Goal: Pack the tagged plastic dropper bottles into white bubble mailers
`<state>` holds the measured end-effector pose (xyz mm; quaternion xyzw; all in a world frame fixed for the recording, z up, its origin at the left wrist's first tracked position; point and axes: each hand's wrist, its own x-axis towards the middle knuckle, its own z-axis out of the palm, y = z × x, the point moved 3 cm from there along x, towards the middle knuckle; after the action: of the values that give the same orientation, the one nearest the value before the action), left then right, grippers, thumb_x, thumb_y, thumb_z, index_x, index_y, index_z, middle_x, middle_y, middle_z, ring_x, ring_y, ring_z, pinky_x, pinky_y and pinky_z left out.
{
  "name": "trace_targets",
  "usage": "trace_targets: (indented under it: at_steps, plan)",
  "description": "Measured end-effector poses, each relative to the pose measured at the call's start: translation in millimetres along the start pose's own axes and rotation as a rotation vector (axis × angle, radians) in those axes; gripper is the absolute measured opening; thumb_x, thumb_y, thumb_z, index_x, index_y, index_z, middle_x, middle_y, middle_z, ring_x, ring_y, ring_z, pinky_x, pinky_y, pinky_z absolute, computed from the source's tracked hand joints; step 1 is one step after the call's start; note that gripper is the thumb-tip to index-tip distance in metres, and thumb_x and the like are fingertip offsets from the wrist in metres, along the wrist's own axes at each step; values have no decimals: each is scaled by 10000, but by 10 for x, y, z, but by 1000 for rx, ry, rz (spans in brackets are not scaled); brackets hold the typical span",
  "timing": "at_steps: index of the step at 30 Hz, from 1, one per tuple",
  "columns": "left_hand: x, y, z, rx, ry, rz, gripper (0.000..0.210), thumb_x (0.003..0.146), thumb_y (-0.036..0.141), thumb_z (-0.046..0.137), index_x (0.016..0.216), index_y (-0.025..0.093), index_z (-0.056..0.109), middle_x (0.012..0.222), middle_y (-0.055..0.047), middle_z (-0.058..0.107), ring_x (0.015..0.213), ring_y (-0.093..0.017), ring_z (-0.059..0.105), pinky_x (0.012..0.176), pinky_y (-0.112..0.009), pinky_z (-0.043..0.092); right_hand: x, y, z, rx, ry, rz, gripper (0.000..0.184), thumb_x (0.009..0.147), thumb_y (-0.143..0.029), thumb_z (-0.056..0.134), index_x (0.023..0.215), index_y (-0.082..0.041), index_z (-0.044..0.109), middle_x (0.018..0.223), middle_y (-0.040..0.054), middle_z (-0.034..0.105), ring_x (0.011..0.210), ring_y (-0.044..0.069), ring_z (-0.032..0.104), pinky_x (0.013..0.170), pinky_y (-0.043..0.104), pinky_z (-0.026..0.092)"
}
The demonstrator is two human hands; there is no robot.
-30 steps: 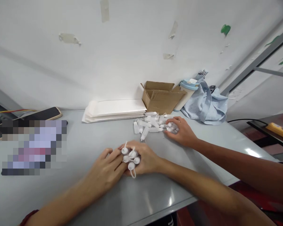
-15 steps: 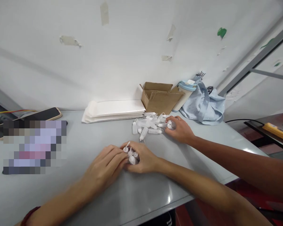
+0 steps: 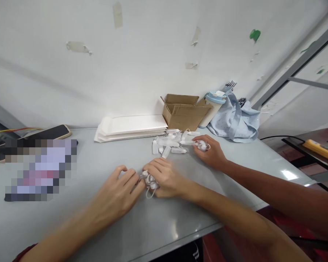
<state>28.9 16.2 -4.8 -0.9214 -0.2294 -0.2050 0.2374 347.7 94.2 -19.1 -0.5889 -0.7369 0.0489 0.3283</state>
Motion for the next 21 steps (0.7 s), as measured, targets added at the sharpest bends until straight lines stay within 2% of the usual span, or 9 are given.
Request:
trace_targets:
  at_steps: [2,5,7,9,11,13,17,19,21]
  plan:
    - [6,-12,6,-2,10,-4,334,859,-25,332,700,152,565,584,-19,531,588,-174,456,718,-379,404,1,-217,78,33,28,-55,151,821,-320,544,967,-351,563,923,52,592,894,309,574,693,446,461]
    - [-24,-36,34,-42,15,-37,331,857,-32,341,690,161,551,531,26,476,532,-138,407,766,-373,416,-59,-807,449,114,-245,-344,169,845,-297,475,980,-299,575,852,71,604,900,307,568,682,417,443]
    - [-50,-61,34,-87,37,-90,305,881,17,381,667,172,534,508,54,437,500,-114,380,803,-360,420,-102,-1155,679,132,-293,-413,209,792,-263,524,995,-258,575,870,76,617,890,279,568,722,397,436]
    - [-61,-81,12,-139,69,-149,278,903,76,420,669,181,527,501,77,418,475,-95,361,837,-351,417,-129,-1383,810,96,-318,-487,246,735,-211,538,978,-199,577,880,111,621,863,281,561,734,411,419]
    - [-49,-70,-16,-165,77,-165,225,924,112,432,750,184,556,518,89,440,473,-86,370,853,-353,411,-116,-1442,765,82,-293,-485,236,722,-215,548,953,-188,583,866,115,623,827,274,555,708,406,416]
    - [-20,-22,-42,-138,89,-131,171,946,158,435,852,170,577,538,82,468,488,-93,391,813,-358,412,-74,-1364,544,122,-238,-417,202,748,-281,562,941,-227,586,833,81,620,798,257,549,670,384,422]
    - [27,97,-48,-142,126,-103,254,936,125,449,693,171,509,514,69,459,485,-102,375,723,-342,392,-31,-1156,22,114,-188,-357,176,813,-403,526,960,-317,570,786,29,605,776,260,540,597,378,417]
    - [27,134,-26,-192,125,-152,294,931,103,437,648,178,466,513,66,466,484,-102,373,719,-337,383,-69,-1188,-9,35,-182,-417,180,826,-432,502,965,-331,557,782,17,598,767,268,537,571,379,416]
    - [15,153,0,-233,123,-227,290,944,131,421,661,178,466,514,65,465,480,-103,368,704,-330,380,-148,-1333,166,-59,-188,-549,198,859,-398,445,986,-283,546,808,49,592,784,275,531,585,388,415]
